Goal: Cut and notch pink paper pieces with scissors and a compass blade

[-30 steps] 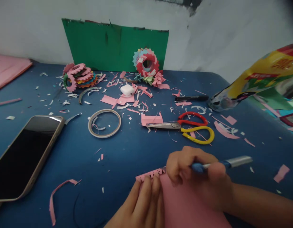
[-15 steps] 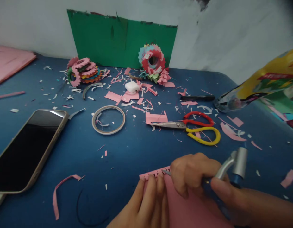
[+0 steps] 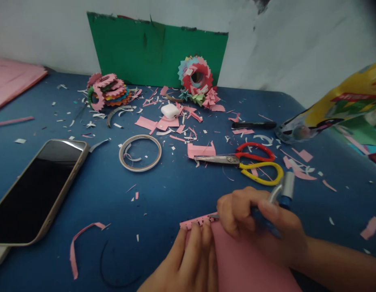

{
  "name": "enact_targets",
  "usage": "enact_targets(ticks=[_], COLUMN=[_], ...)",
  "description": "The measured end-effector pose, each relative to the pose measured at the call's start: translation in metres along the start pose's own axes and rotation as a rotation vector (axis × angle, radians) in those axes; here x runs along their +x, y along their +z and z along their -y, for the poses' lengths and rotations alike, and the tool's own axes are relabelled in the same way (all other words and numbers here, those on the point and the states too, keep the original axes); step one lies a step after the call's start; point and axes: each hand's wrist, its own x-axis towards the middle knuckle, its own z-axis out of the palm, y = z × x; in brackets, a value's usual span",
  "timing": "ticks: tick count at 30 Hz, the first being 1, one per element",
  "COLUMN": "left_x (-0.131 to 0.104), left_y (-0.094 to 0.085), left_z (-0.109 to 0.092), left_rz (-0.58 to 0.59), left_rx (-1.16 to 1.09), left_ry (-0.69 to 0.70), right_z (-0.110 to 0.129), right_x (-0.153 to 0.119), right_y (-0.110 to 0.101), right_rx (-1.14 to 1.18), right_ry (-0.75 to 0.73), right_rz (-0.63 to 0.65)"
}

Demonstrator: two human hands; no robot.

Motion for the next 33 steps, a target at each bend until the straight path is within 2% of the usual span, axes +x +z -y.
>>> enact_targets(ticks=[7,14,20,22,27,33], left_x=[0.001,-0.002,0.000,0.001,-0.002,-0.003], left_y=[-0.001,0.001,0.001,0.000,-0.002,-0.001], left_z=[0.001,-0.002,-0.002,-0.001,0.000,-0.001], left_rz=[-0.029,-0.022,-0.008,-0.012,-0.022,-0.031], left_rx=[-0.015,-0.056,-0.082,-0.085,-0.074,-0.054], left_ry=[-0.023,-0.016,-0.010,-0.008,-0.008,-0.011], right_z=[-0.002,0.006,-0.010,-0.017,-0.018,-0.012], right_x=[-0.001,-0.002,-0.005,-0.012,-0.033,-0.036], right_y=[0.002,0.001,-0.001,-0.002,-0.006,-0.010], right_rx=[-0.094,-0.437,-0.452,-0.475,-0.537,-0.559], right_ry=[-0.080,-0.230,-0.402,-0.430,-0.245,-0.190], right_rz=[0.061,0.303,0.482,0.461,0.352,0.315])
